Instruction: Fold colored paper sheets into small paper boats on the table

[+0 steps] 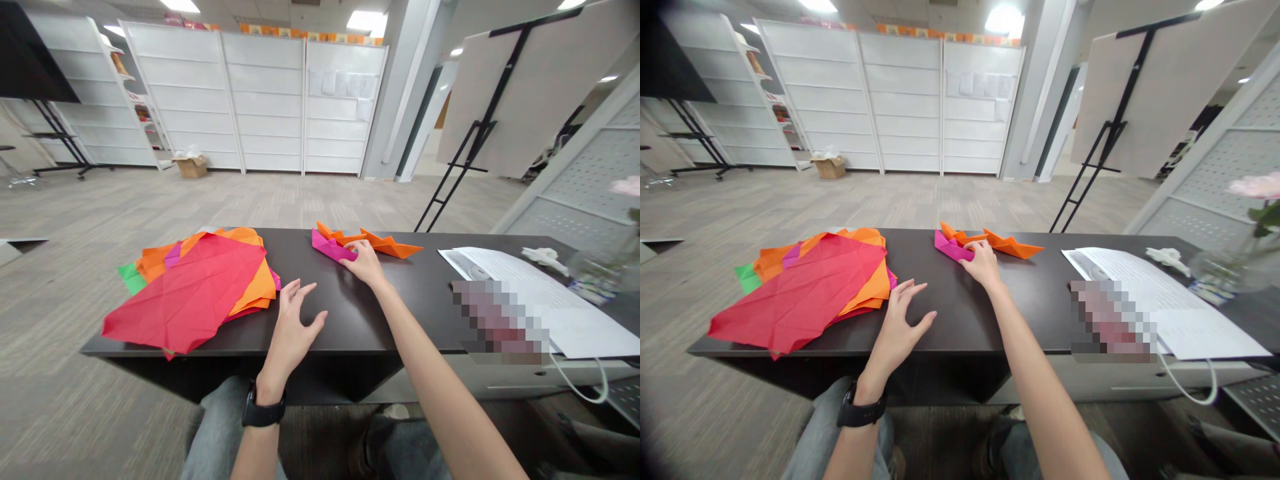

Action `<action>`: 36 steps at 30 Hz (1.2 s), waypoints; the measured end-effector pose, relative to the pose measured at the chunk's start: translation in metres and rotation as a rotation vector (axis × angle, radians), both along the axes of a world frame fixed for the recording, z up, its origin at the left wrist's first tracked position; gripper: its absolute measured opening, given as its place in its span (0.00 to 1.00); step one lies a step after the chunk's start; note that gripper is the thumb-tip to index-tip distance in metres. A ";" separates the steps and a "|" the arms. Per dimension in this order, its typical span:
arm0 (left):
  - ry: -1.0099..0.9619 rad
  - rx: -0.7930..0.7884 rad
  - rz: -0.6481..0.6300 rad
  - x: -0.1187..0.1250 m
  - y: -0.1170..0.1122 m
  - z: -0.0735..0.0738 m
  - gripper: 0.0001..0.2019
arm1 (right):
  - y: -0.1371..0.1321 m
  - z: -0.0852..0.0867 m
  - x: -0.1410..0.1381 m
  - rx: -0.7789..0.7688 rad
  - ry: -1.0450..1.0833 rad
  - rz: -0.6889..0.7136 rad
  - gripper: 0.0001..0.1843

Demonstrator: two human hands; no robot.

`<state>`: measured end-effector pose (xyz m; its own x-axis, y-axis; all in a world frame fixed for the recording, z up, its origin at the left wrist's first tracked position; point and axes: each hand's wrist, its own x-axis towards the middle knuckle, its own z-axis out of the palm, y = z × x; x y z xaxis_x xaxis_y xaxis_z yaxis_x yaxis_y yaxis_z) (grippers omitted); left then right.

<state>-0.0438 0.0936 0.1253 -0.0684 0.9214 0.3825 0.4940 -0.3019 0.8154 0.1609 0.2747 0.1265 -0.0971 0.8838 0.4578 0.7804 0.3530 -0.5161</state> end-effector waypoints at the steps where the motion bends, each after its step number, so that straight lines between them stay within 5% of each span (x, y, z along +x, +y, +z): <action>1: -0.003 -0.005 0.000 0.000 0.000 0.000 0.21 | -0.001 0.000 0.001 0.008 -0.002 -0.006 0.17; 9: -0.010 -0.028 0.009 0.001 0.001 0.001 0.20 | 0.003 -0.003 0.001 0.037 -0.029 0.034 0.09; 18: -0.003 -0.014 0.019 0.001 0.001 0.000 0.19 | 0.003 -0.004 -0.007 0.082 -0.002 0.086 0.22; 23: -0.007 -0.024 0.017 0.000 0.001 0.000 0.19 | -0.004 0.012 -0.003 0.132 0.077 0.075 0.21; 26: -0.003 -0.026 0.016 0.000 0.001 0.001 0.19 | -0.032 0.032 0.001 0.201 0.149 0.056 0.21; 29: 0.005 -0.025 0.006 0.000 0.001 0.000 0.19 | -0.090 0.042 0.007 0.311 0.286 0.055 0.21; 33: 0.010 -0.007 -0.018 -0.001 0.004 -0.003 0.18 | -0.159 0.019 0.016 0.160 0.223 0.084 0.13; 36: -0.004 0.007 -0.046 -0.001 0.008 -0.007 0.18 | -0.173 -0.006 0.017 0.004 -0.004 0.092 0.12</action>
